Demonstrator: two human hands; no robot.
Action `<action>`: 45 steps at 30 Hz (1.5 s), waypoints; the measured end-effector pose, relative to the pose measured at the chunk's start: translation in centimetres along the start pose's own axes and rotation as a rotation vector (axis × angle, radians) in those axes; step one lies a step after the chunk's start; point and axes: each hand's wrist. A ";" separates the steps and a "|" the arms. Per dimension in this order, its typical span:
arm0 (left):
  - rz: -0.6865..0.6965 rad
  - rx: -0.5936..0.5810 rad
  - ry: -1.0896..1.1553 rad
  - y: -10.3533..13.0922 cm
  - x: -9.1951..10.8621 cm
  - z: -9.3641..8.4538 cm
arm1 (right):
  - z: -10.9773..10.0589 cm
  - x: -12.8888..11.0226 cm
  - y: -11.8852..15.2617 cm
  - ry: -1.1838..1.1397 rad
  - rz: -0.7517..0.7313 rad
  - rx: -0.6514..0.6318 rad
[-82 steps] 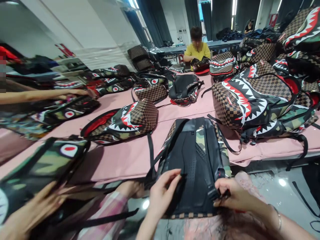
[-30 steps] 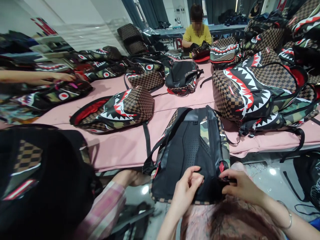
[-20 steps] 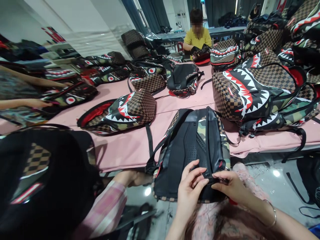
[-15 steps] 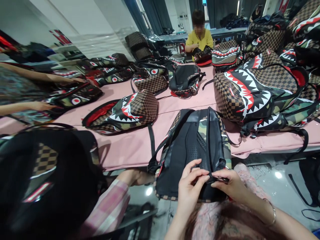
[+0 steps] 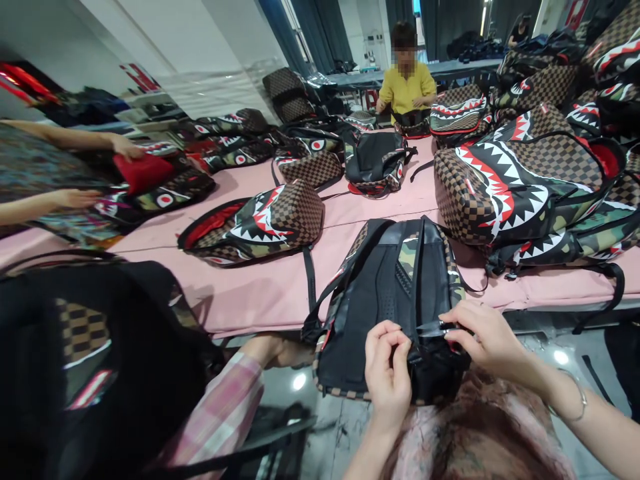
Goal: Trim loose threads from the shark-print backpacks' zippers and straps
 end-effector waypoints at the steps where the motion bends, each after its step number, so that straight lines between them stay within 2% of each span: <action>1: 0.003 -0.007 -0.002 0.0 0.0 0.1 | -0.6 -0.1 -0.4 0.064 -0.058 -0.054; 5: 0.050 -0.050 -0.014 0.2 -0.1 0.5 | -2.3 -1.4 -1.8 0.348 -0.177 -0.229; 7: 0.080 -0.064 -0.008 0.3 -0.1 0.6 | -2.7 -2.1 -2.1 0.445 -0.182 -0.258; 10: 0.065 -0.053 0.020 0.3 -0.2 0.7 | -2.7 -2.5 -2.2 0.461 -0.185 -0.258; 17: -0.205 -0.066 0.303 -0.4 0.1 0.2 | -2.6 -1.2 -2.1 0.273 -0.136 -0.251; 23: -0.291 -0.060 0.404 -0.2 0.3 0.4 | -2.3 -1.4 -3.1 0.316 -0.224 -0.312; 26: -0.460 -0.015 0.567 -0.3 0.1 0.4 | -2.0 -0.9 -2.9 0.243 -0.230 -0.254; 28: -0.651 0.034 0.751 -0.5 0.0 0.3 | -1.7 -0.3 -2.2 0.066 -0.154 -0.165; 30: -0.784 0.060 0.922 -0.8 0.1 0.2 | -0.9 0.3 -1.0 -0.188 0.008 -0.087; 32: -0.822 0.049 1.037 -1.1 0.3 0.0 | 0.4 0.4 0.6 -0.393 0.188 -0.060; 34: -0.822 0.006 1.091 -1.5 0.3 0.0 | 1.9 0.1 2.1 -0.446 0.267 -0.074; 37: -0.813 -0.135 1.000 -2.2 0.0 0.0 | 3.8 -0.8 3.4 -0.318 0.197 -0.033; 39: -0.782 -0.279 0.798 -2.9 -0.5 -0.1 | 4.5 -1.4 3.6 -0.133 0.133 -0.010; 42: -0.706 -0.493 0.438 -4.0 -1.3 -0.1 | 5.1 -2.1 3.4 0.182 0.069 -0.047; 45: -0.629 -0.584 0.271 -4.5 -1.6 0.1 | 6.0 -2.5 3.3 0.354 0.049 -0.066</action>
Point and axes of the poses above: each hand's wrist, its own y-axis away from the middle knuckle, its own z-axis out of the palm, x = y × z, and after that the axes turned 4 degrees about z, right-handed
